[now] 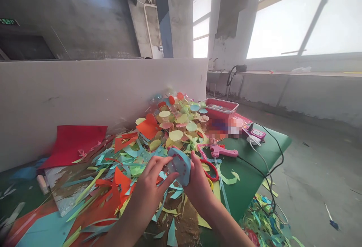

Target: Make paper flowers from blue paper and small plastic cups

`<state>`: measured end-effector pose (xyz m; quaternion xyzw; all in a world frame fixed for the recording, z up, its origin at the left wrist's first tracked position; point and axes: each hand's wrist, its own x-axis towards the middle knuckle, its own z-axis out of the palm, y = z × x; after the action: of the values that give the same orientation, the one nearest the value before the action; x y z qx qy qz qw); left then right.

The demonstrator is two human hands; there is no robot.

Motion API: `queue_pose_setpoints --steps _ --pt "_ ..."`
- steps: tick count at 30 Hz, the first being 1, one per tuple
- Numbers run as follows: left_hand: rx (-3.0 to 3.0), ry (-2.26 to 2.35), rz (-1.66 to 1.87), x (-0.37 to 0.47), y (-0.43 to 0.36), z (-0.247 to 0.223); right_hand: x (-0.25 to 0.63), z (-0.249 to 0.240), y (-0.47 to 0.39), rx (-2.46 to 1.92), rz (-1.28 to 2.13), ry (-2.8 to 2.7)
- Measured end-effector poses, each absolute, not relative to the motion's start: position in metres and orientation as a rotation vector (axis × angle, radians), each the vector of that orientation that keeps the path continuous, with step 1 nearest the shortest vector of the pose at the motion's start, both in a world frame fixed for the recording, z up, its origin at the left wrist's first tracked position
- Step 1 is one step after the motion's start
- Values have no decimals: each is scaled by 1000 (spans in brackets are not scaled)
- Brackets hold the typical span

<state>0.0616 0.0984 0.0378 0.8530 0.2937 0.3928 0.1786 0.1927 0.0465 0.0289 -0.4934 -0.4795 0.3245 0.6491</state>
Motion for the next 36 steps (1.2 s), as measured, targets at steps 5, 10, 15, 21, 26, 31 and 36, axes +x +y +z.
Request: queue_pose_setpoints --steps 5,10,15,21,26,31,36 --pt "2441 829 1057 53 104 50 216 27 43 -1261 551 -1171" --pt "2440 949 1132 44 115 61 262 13 21 -1233 595 -883" --pt "2487 999 1075 42 120 61 269 -1 4 -1931 170 -1275" --pt "2444 1022 958 41 122 57 240 -7 28 -2327 -274 -2033" --pt "2410 1035 938 40 125 57 236 -2 41 -2457 -242 -1989" --pt "2409 1033 1025 37 125 61 231 7 39 -2492 -153 -1841" --pt "2397 1055 1119 33 124 71 232 2 35 -2288 134 -1543"
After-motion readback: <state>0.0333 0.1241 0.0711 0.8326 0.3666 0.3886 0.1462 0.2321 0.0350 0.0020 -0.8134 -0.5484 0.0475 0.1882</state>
